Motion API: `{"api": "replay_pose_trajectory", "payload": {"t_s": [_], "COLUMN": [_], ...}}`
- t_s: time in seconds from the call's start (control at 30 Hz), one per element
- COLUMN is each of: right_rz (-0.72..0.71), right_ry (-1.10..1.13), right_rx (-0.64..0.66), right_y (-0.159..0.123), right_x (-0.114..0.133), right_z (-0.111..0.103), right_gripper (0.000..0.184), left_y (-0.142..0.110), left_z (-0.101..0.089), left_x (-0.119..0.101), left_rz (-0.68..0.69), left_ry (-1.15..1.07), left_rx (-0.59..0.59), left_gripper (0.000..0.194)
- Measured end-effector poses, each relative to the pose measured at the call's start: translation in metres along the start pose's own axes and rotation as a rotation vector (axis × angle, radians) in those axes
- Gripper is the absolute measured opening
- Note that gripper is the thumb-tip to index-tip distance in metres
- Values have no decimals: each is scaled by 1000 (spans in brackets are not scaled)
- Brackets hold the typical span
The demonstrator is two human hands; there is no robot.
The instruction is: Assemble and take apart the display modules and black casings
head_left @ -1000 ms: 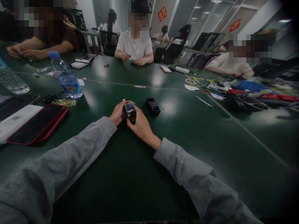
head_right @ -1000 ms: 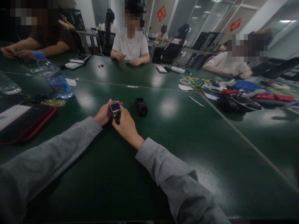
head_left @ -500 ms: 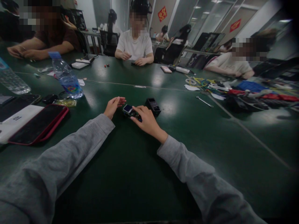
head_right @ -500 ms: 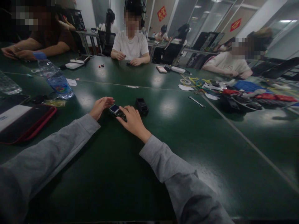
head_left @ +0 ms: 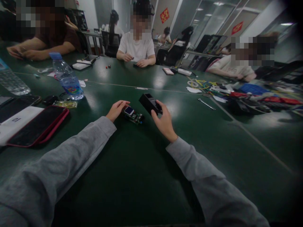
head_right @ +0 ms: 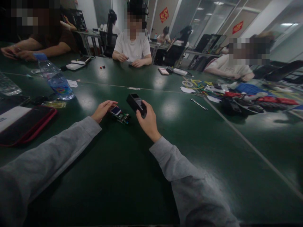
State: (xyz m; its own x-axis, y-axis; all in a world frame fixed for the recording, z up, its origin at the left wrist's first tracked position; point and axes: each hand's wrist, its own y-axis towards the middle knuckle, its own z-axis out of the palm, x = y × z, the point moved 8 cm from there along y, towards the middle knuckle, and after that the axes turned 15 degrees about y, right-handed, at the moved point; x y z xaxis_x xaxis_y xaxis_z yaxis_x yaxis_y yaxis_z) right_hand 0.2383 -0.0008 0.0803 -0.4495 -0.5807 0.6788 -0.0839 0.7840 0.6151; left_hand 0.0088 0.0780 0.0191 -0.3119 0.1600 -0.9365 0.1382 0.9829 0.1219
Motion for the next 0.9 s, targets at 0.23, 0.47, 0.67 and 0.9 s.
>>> {"api": "replay_pose_trajectory", "payload": {"t_s": [0.23,0.47,0.67,0.9], "right_rz": [-84,-61,63,21], "right_ry": [-26,-142,110,-10], "right_rx": [395,463,175,246], "right_y": [-14,-26,-19,-27], "right_x": [39,14,2,17], "right_z": [44,53,34,47], "right_gripper": [58,72,52,59], "left_y": [5,0,-7,-3], "left_z": [-1,0,10,4], "left_x": [3,-9,-22,-17], "left_rz": [33,132,243,259], "left_ry": [-67,20,256,530], "left_rx": [-50,-63,56,-104], "left_gripper": [35,39,53,56]}}
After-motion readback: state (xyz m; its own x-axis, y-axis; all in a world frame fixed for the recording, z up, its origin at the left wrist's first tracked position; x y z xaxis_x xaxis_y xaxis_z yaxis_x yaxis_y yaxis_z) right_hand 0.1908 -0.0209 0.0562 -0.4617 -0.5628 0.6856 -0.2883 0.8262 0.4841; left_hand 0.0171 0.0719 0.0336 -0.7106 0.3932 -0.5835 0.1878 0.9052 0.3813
